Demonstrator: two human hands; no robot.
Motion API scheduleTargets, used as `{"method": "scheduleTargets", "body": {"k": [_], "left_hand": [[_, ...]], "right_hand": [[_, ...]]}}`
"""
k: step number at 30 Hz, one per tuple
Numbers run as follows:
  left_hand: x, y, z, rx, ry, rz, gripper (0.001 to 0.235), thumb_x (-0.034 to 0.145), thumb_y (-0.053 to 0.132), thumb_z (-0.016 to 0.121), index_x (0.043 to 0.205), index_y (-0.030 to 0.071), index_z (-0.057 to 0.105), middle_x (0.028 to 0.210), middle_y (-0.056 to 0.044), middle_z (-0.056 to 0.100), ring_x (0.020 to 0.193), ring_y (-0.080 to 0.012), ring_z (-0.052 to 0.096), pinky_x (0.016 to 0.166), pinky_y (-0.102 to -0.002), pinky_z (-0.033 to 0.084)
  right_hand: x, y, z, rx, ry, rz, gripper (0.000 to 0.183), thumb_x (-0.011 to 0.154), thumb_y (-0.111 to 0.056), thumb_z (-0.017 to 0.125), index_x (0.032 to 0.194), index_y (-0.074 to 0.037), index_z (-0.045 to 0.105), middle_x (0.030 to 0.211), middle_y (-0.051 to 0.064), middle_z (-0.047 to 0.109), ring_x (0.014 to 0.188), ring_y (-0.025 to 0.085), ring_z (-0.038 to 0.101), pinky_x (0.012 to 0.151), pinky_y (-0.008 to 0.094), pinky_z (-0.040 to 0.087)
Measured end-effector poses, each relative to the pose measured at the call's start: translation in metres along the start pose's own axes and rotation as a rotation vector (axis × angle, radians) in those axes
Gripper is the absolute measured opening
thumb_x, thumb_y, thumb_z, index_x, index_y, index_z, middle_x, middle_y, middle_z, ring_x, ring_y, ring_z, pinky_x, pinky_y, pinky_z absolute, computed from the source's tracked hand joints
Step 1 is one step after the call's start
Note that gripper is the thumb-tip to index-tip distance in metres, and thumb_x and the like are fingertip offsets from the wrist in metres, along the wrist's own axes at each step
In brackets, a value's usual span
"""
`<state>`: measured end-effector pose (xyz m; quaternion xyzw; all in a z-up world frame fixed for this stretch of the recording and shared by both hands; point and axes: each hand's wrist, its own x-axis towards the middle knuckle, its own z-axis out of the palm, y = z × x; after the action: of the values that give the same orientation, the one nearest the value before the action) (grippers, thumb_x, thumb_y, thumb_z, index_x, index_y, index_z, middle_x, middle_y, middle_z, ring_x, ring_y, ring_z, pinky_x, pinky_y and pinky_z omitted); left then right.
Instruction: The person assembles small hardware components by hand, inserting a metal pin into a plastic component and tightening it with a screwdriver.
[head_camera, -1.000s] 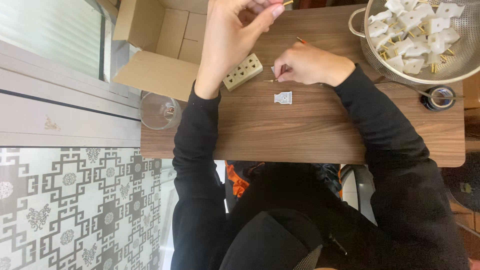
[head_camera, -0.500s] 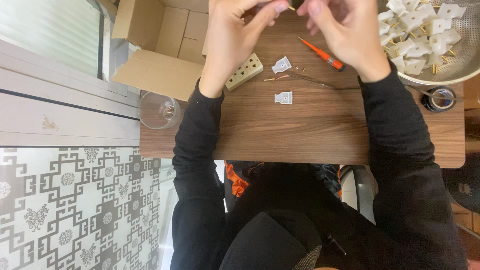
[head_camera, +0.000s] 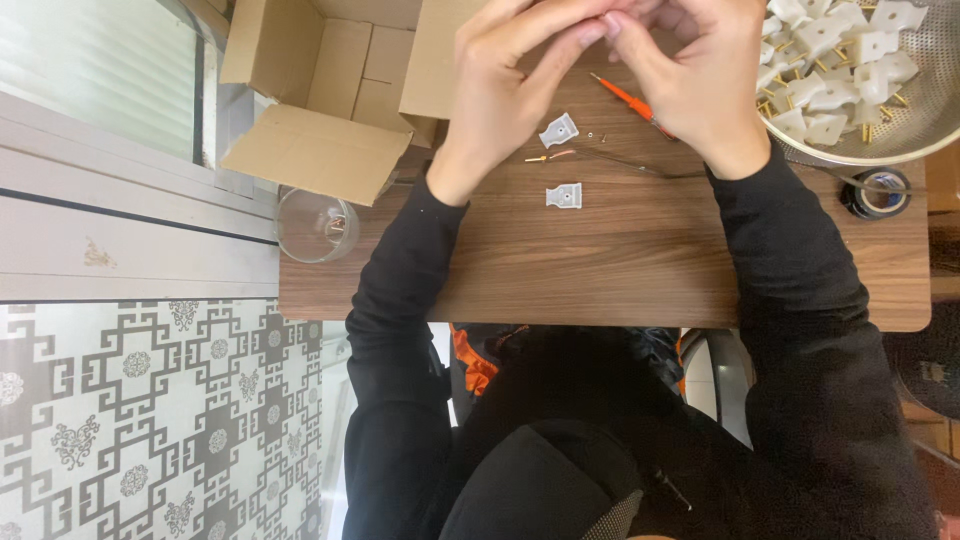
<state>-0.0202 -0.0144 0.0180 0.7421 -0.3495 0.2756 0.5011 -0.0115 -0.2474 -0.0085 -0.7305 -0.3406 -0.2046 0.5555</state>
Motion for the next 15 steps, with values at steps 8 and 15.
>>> {"method": "scheduleTargets", "body": {"k": [8,15], "left_hand": [[-0.003,-0.013,0.007,-0.038,0.037,-0.058,0.017,0.124,0.011,0.075,0.138,0.015,0.084,0.134,-0.003,0.086,0.123,-0.0218,0.08,0.112,-0.036,0.065],[-0.005,-0.037,0.021,0.107,0.033,0.109,0.028,0.122,0.004,0.077,0.149,0.014,0.079,0.134,-0.009,0.077,0.12,-0.0273,0.078,0.107,-0.038,0.067]], "right_hand": [[0.011,-0.015,-0.001,0.003,-0.027,-0.028,0.023,0.142,-0.002,0.067,0.129,0.014,0.076,0.112,0.022,0.079,0.096,0.03,0.08,0.091,0.042,0.07],[0.021,0.0,0.004,0.096,0.064,0.168,0.011,0.132,-0.003,0.077,0.121,0.001,0.077,0.101,0.011,0.078,0.089,0.016,0.073,0.085,0.03,0.063]]}}
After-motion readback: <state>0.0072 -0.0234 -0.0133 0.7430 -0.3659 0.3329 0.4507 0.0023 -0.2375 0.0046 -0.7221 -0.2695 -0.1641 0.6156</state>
